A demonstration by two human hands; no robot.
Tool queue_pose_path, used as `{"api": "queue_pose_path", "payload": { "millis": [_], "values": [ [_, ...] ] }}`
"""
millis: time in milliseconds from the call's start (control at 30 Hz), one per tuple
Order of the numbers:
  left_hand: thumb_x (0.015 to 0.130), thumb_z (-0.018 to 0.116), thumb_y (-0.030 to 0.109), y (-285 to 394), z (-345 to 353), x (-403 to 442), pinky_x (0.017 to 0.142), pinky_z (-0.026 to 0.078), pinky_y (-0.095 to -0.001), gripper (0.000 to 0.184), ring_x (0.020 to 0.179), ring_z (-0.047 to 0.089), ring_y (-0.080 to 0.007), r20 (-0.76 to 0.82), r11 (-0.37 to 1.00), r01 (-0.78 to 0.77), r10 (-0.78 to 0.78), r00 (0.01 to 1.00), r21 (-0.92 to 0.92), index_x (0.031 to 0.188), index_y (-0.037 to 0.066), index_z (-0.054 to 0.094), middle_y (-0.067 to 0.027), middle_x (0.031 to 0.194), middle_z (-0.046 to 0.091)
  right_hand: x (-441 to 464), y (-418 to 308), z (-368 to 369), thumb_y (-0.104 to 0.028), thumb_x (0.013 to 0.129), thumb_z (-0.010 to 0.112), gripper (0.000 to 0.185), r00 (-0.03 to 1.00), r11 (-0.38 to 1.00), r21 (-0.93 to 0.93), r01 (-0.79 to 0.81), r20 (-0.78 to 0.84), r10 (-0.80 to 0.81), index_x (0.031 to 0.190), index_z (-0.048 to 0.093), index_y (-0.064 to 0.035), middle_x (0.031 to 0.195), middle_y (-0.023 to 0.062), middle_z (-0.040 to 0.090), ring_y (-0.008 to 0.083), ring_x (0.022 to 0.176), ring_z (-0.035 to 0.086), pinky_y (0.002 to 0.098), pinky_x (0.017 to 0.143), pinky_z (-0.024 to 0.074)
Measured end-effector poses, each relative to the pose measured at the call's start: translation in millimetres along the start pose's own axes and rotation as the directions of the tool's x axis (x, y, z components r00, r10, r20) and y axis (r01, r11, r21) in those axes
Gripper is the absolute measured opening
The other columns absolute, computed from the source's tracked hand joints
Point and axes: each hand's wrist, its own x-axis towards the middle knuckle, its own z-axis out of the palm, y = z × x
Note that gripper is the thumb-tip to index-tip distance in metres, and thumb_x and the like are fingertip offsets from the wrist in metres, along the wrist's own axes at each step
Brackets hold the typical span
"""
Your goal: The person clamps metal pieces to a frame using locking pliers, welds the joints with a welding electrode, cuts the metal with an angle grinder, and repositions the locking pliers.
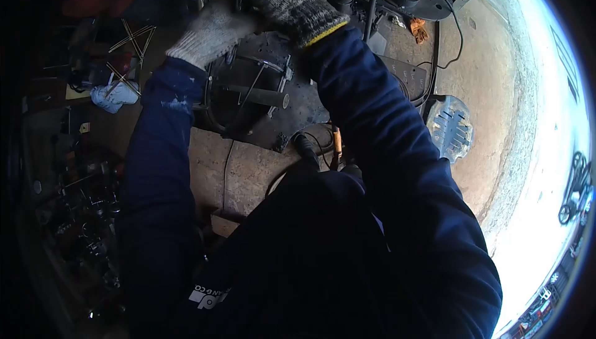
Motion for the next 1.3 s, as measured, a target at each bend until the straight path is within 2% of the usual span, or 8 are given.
{"api": "queue_pose_path", "payload": {
  "millis": [67,133,167,267,300,400,567,1300],
  "values": [
    [0.092,0.061,0.041,-37.0,18.3,37.5,0.100,0.049,-0.0358,0.049,0.112,0.062,-0.0275,-0.013,0.910,-0.266,0.285,0.959,0.319,0.126,0.007,0.060,-0.0159,0.117,0.064,0.6,9.7,6.5,-0.024,0.098,0.052,0.057,0.999,0.999,-0.028,-0.042,-0.011,0.042,0.146,0.032,0.0010,0.132,0.0231,0.056,0.0320,0.123,0.056,0.0490,0.106,0.0455],
    [0.088,0.066,0.048,-38.7,13.3,37.4,0.104,0.046,-0.0372,0.066,0.121,0.058,-0.0268,0.218,0.292,-0.557,0.706,0.674,0.777,0.136,0.005,0.053,-0.0180,0.132,0.057,-0.9,13.9,12.5,-0.024,0.098,0.053,0.057,0.997,0.996,-0.047,-0.072,-0.019,0.071,0.145,0.032,0.0009,0.132,0.0230,0.057,0.0321,0.123,0.056,0.0488,0.106,0.0456],
    [0.089,0.060,0.015,-39.7,12.1,36.1,0.104,0.043,-0.0395,0.045,0.120,0.054,-0.0329,-0.031,0.697,-0.717,0.716,0.697,-0.023,0.132,0.004,0.054,-0.0176,0.130,0.056,-1.7,16.2,15.8,-0.024,0.098,0.053,0.057,0.997,0.995,-0.058,-0.081,-0.022,0.080,0.145,0.033,0.0009,0.131,0.0230,0.057,0.0321,0.123,0.056,0.0487,0.105,0.0457],
    [0.094,0.061,0.044,-34.3,17.2,16.2,0.105,0.045,-0.0375,0.060,0.124,0.056,-0.0269,0.017,0.920,-0.364,0.370,0.929,-0.149,0.139,0.005,0.051,-0.0183,0.136,0.055,-3.7,23.2,20.4,-0.024,0.097,0.053,0.057,0.994,0.991,-0.080,-0.108,-0.035,0.105,0.145,0.033,0.0007,0.131,0.0229,0.057,0.0321,0.123,0.057,0.0484,0.105,0.0459],
    [0.096,0.058,0.045,-30.4,9.2,13.7,0.107,0.044,-0.0378,0.058,0.124,0.056,-0.0285,0.133,0.978,-0.198,0.204,0.970,-0.058,0.137,0.005,0.054,-0.0192,0.136,0.055,-4.1,24.6,21.6,-0.024,0.097,0.053,0.057,0.993,0.990,-0.087,-0.111,-0.039,0.108,0.144,0.034,0.0007,0.131,0.0229,0.057,0.0321,0.123,0.057,0.0484,0.105,0.0459],
    [0.092,0.061,0.049,-73.5,15.2,29.3,0.106,0.044,-0.0400,0.062,0.121,0.058,-0.0298,0.244,0.944,-0.327,0.327,0.913,-0.040,0.134,0.005,0.057,-0.0178,0.131,0.060,-5.7,27.3,25.2,-0.024,0.097,0.054,0.056,0.991,0.987,-0.100,-0.125,-0.051,0.121,0.144,0.034,0.0006,0.130,0.0228,0.058,0.0322,0.122,0.057,0.0481,0.104,0.0461],
    [0.094,0.058,0.035,-67.5,7.9,4.7,0.094,0.051,-0.0400,0.037,0.107,0.064,-0.0282,0.431,0.951,-0.223,0.113,0.895,0.215,0.117,0.008,0.069,-0.0128,0.112,0.068,-4.6,29.4,32.7,-0.023,0.096,0.054,0.056,0.990,0.984,-0.115,-0.134,-0.062,0.128,0.143,0.036,0.0003,0.129,0.0226,0.058,0.0322,0.122,0.057,0.0476,0.104,0.0465],
    [0.091,0.062,0.027,-66.6,5.3,-1.3,0.087,0.052,-0.0379,0.026,0.095,0.067,-0.0238,0.460,0.983,-0.148,0.084,0.884,0.104,0.105,0.008,0.072,-0.0093,0.098,0.071,-1.3,23.3,51.8,-0.022,0.094,0.057,0.053,0.987,0.976,-0.161,-0.146,-0.084,0.134,0.140,0.041,-0.0006,0.126,0.0220,0.061,0.0325,0.119,0.059,0.0457,0.100,0.0479]
  ]
}}
